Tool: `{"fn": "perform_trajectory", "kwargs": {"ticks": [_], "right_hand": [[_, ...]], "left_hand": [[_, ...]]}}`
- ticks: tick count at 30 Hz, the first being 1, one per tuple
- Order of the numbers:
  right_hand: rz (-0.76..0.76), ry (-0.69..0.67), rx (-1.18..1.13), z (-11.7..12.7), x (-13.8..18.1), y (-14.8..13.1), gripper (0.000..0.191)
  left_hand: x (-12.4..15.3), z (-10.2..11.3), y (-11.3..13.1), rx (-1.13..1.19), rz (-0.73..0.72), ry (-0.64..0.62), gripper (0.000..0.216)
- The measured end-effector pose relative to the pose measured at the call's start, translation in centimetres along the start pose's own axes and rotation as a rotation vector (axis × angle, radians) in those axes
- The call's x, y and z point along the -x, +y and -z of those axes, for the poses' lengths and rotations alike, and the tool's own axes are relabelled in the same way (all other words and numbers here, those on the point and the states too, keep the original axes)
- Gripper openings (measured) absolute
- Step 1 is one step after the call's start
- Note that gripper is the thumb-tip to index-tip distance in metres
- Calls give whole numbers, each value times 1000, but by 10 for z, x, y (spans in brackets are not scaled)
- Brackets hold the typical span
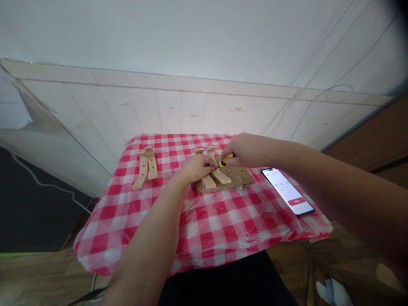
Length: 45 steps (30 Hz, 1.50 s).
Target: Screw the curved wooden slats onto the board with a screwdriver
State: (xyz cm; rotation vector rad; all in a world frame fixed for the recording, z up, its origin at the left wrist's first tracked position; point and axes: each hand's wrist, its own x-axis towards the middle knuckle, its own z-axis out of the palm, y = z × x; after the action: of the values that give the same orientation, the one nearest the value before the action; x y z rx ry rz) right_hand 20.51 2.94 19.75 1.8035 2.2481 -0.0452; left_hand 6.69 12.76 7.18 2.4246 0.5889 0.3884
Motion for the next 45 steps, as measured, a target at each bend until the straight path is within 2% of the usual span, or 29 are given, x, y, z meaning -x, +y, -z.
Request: {"fn": "perform_trajectory", "kwargs": {"ticks": [10,15,21,25,27,30,32,34,37,38,40,43,45], "right_hand": [[8,-17,-19,4,-16,3,28],[-34,-63,28,10,-31,-7,30],[-179,50,68,15,-27,-24,49],[-88,53,120,22,-10,-23,33],[-118,52,179,23,-7,-22,29],[-275,127,248,20,-11,-24,47],[-306,164,237,19,-14,-27,53],[-217,156,184,20,-13,-29,51],[-4,88,122,25,-10,-27,37],[6,55,127,26,-10,-27,35],[-103,44,175,25,-13,-25,39],[-318,160,207,19,-22,-22,56],[-305,194,168,16,-25,-20,53]], "left_hand": [[-1,-1,-1,2,-6,10,22],[1,0,0,-8,-11,2,19],[-1,-3,-3,-74,-24,59,26],[-3,-5,-5,-156,-70,58,30],[-4,-4,-6,-172,-96,46,29],[-4,-3,-7,-152,-102,9,28],[-5,-3,-8,-141,-96,-3,28],[-5,-3,-9,-145,-84,5,29],[-6,-4,-10,-133,-79,12,29],[-6,-4,-10,-127,-86,9,29],[-6,-4,-10,-127,-102,1,29],[-7,-4,-10,-142,-95,0,30],[-8,-5,-11,-136,-83,15,30]]}}
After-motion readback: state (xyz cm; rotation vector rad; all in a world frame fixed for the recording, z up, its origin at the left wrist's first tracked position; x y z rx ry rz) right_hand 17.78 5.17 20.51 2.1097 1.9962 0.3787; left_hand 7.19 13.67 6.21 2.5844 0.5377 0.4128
